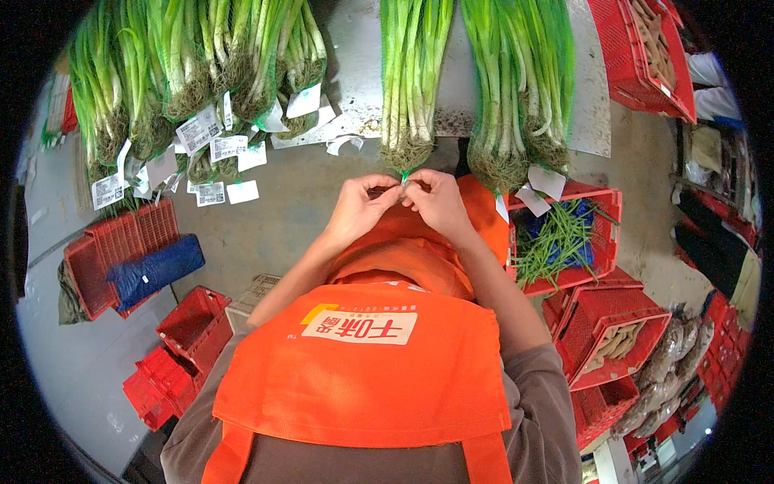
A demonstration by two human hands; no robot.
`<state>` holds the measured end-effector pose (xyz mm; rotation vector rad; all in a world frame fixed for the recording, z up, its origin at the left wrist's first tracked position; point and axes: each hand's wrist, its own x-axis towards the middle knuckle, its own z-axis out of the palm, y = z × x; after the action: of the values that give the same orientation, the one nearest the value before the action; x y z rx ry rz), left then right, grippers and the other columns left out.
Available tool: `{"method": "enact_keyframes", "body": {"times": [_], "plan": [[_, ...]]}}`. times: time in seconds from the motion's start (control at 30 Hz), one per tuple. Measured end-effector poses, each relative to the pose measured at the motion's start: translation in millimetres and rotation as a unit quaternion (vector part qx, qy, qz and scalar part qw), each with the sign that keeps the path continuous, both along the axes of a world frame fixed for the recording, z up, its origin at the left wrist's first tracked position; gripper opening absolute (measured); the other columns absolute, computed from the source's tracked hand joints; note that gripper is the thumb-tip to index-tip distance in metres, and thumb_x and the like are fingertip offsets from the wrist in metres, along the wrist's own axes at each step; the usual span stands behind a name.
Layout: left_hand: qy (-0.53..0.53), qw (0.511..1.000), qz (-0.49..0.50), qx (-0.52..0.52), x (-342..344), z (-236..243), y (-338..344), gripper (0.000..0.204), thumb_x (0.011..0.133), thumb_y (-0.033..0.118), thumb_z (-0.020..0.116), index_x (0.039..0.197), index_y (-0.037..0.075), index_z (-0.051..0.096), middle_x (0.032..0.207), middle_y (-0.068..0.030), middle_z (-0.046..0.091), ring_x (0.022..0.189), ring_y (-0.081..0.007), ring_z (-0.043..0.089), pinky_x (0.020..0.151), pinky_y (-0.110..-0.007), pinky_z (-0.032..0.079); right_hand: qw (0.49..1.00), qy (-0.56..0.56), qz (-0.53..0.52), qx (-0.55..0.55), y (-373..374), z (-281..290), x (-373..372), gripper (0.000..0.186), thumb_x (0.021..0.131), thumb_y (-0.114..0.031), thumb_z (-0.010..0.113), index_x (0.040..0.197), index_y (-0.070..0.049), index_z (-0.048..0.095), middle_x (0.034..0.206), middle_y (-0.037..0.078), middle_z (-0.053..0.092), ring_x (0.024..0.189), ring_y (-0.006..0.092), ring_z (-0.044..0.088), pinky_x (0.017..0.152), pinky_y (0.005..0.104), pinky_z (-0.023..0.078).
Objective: The person repeatedly picks up small white labels and attaches them to bundles of green onions laid out on a metal table. The person handles the labels and vegetables by hand, working one bundle at a time in a market or warehouse setting.
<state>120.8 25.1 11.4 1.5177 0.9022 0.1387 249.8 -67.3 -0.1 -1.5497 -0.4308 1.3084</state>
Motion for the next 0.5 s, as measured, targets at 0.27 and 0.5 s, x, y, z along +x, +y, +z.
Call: {"method": "enact_keyframes", "body": {"times": [0.27,0.5], "plan": [[0.055,0.997,-0.028,0.046,10.5,5.7,6.4,0.015,0.076,0.011,0.062,0.082,-0.003,0.065,0.072,-0.0146,0.065,0.062,-0.0162,0.060,0.061,-0.030,0.047,0.993,-0.115,0.025,0.032,-5.4,-7.2,-1.3,0.012,0.078,-0.008,0.057,0.074,0.002,0.058,0.064,0.000,0.053,0.061,0.0062,0.048,0.056,0.0228,0.040],[-0.013,0.997,-0.060,0.052,7.0,-5.5,8.8,0.010,0.079,0.005,0.059,0.082,-0.003,0.063,0.082,-0.0116,0.059,0.070,-0.0180,0.059,0.064,-0.030,0.047,0.998,-0.056,0.032,0.021,-5.2,-5.1,3.7,0.012,0.079,-0.009,0.056,0.076,0.002,0.059,0.066,0.001,0.056,0.060,0.0065,0.050,0.054,0.0220,0.040]]}}
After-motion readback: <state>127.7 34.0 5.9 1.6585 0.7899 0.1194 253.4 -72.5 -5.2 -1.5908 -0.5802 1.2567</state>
